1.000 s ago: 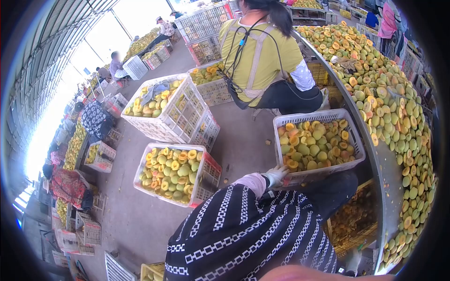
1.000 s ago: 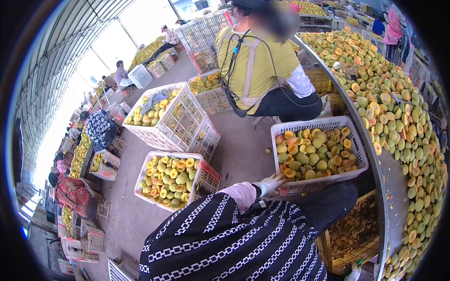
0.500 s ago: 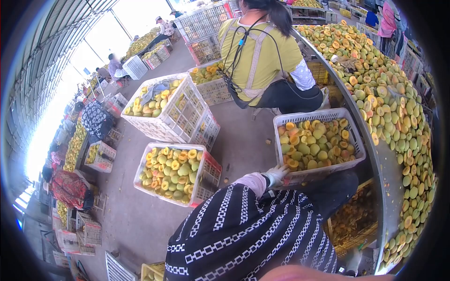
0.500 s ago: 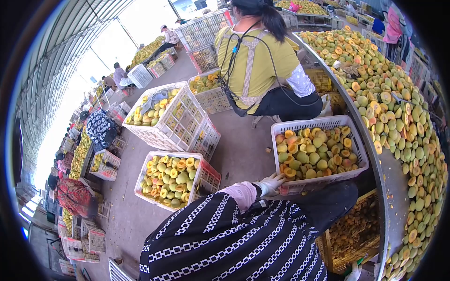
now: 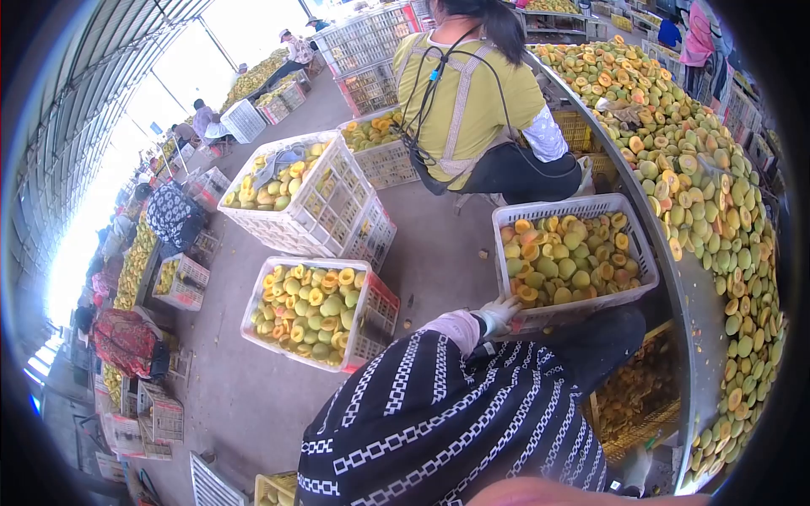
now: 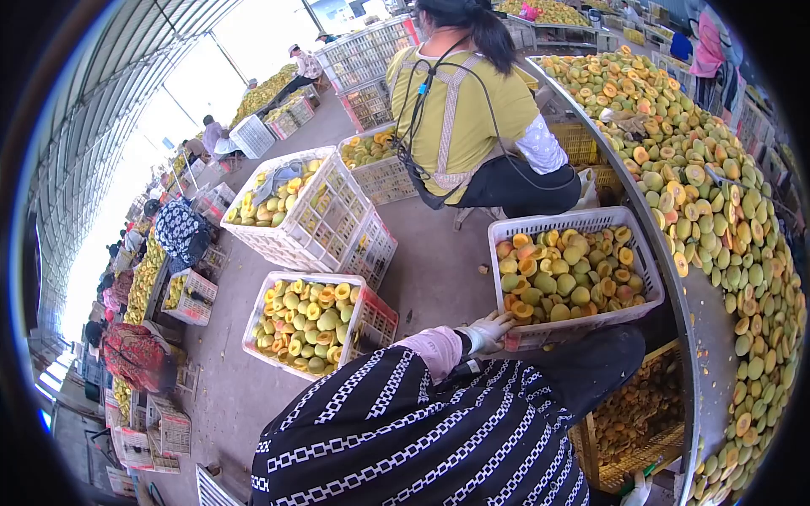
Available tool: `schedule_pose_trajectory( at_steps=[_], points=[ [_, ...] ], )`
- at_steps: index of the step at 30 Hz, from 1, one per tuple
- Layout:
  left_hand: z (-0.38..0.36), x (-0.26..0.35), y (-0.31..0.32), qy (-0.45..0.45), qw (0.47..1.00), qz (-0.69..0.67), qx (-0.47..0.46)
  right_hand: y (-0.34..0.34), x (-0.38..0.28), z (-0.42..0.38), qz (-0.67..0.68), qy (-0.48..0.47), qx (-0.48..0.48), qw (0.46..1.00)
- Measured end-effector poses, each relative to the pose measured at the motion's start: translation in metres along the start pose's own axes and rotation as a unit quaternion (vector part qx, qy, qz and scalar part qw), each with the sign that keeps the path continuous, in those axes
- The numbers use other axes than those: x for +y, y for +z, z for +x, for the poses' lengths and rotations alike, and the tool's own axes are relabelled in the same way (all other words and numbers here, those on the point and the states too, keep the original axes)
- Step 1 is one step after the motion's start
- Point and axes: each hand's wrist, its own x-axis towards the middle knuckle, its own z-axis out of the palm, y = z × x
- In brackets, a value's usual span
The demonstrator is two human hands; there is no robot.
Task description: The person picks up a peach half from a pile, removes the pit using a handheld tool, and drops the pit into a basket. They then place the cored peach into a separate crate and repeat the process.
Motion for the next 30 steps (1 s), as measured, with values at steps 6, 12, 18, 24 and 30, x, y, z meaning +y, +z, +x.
schedule_pose_trajectory(
  at_steps=[6, 12, 18, 24, 30],
  points=[
    [0.003, -0.002, 0.005, 0.005, 1.0, 0.003, 0.008, 0.024, -0.009, -0.014, -0.086, -0.013, 0.068, 0.994],
    [0.002, -0.002, 0.003, 0.013, 1.0, 0.007, 0.016, 0.025, -0.009, -0.016, -0.091, -0.026, 0.074, 0.993],
    [0.0, 0.002, -0.005, 0.005, 1.0, 0.002, -0.014, 0.023, -0.011, -0.015, -0.087, -0.008, 0.081, 0.993],
    [0.0, 0.002, -0.008, 0.003, 1.0, 0.001, -0.022, 0.021, -0.005, -0.013, -0.069, -0.035, 0.097, 0.992],
    [0.002, 0.003, -0.008, 0.0, 0.999, 0.019, -0.032, 0.047, -0.023, -0.035, -0.092, -0.028, 0.048, 0.994]
  ],
)
